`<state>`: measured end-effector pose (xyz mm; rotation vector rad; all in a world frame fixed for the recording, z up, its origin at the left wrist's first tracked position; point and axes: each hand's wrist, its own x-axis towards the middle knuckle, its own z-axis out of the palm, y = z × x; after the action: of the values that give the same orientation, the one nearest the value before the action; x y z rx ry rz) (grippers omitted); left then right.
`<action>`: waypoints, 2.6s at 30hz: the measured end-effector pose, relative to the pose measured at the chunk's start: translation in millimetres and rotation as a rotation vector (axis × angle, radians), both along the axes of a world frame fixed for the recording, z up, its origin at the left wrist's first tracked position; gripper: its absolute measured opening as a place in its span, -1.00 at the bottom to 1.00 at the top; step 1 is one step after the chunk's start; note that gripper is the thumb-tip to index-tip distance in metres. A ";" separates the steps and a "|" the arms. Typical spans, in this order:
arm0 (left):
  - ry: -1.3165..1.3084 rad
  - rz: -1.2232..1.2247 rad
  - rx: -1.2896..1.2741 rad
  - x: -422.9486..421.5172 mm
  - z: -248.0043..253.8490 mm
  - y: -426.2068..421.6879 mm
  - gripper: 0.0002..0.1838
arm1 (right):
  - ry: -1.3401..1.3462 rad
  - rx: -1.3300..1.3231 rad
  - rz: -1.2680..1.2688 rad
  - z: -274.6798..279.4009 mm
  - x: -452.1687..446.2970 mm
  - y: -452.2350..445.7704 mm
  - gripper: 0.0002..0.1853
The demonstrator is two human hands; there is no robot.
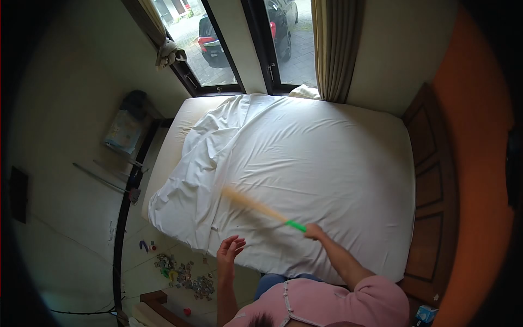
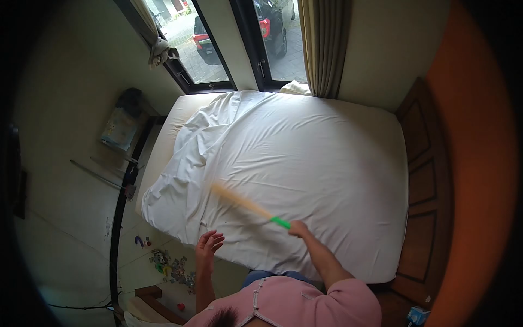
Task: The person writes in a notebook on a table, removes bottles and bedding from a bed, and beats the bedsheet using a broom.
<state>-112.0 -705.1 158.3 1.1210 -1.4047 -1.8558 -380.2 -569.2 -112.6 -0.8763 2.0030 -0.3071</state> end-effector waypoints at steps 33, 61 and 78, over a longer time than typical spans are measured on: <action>0.006 -0.018 0.056 58.1 -6.7 77.3 -0.69 | 0.240 -0.050 -1.252 52.7 -74.6 219.2 -0.82; 0.116 -0.421 0.044 81.9 2.5 15.4 -0.68 | 0.367 -0.069 -0.463 40.9 227.5 258.7 -0.68; 0.123 -0.561 0.090 175.3 -12.2 -38.7 -0.70 | 0.375 0.042 -0.979 92.4 375.3 238.0 -0.78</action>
<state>63.3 -743.8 146.1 0.6721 -1.6953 -2.3438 -4.8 -331.1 -20.1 0.1644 2.6643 -0.6687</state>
